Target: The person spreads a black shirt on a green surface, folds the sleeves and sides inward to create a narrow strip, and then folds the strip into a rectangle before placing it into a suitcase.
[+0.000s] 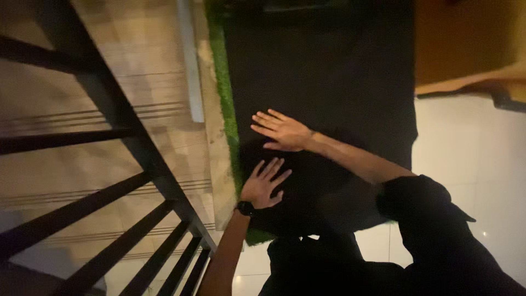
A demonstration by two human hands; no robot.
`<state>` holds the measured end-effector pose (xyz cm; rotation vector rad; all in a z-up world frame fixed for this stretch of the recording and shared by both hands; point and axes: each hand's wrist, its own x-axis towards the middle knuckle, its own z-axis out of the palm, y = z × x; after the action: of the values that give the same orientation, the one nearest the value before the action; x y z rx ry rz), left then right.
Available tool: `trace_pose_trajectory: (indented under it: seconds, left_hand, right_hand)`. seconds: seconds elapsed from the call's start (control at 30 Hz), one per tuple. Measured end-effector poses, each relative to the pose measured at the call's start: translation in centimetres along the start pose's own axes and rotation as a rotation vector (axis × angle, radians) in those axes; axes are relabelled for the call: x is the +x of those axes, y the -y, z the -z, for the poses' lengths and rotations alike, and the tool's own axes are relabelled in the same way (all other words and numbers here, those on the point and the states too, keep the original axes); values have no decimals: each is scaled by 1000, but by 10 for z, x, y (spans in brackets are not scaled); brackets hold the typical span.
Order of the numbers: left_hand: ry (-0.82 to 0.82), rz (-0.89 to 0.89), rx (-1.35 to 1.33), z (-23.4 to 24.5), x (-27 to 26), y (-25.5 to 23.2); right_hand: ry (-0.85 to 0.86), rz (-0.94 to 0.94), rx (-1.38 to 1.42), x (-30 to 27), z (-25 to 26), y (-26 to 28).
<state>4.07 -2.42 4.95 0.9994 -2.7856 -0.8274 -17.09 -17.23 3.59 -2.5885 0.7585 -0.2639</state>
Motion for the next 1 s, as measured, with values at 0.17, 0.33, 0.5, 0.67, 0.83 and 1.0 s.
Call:
trace_pose_trajectory:
  seconds: [0.17,0.33,0.5,0.67,0.83,1.0]
  left_hand:
    - [-91,-21,40,-7,4,-2]
    - [-90,-22,18,-12,4,-2]
    - [-42,-6,54,-11,9,-5]
    - [-114,-48,93,-12,10,-4]
    - [-49,22,146,-17,12,-14]
    - [22,-10,302,-25,61,-9]
  right_hand:
    - [81,-244,-209,-38,38,-74]
    - [-9,-581,-189,-69,73,-153]
    - [-62,-837,-186,-90,97,-193]
    - [-190,-911,-157,-117,98,-173]
    - [-611,-1014,-100,-231,62,-79]
    - [-652,-1519,448,-393,-13,-24]
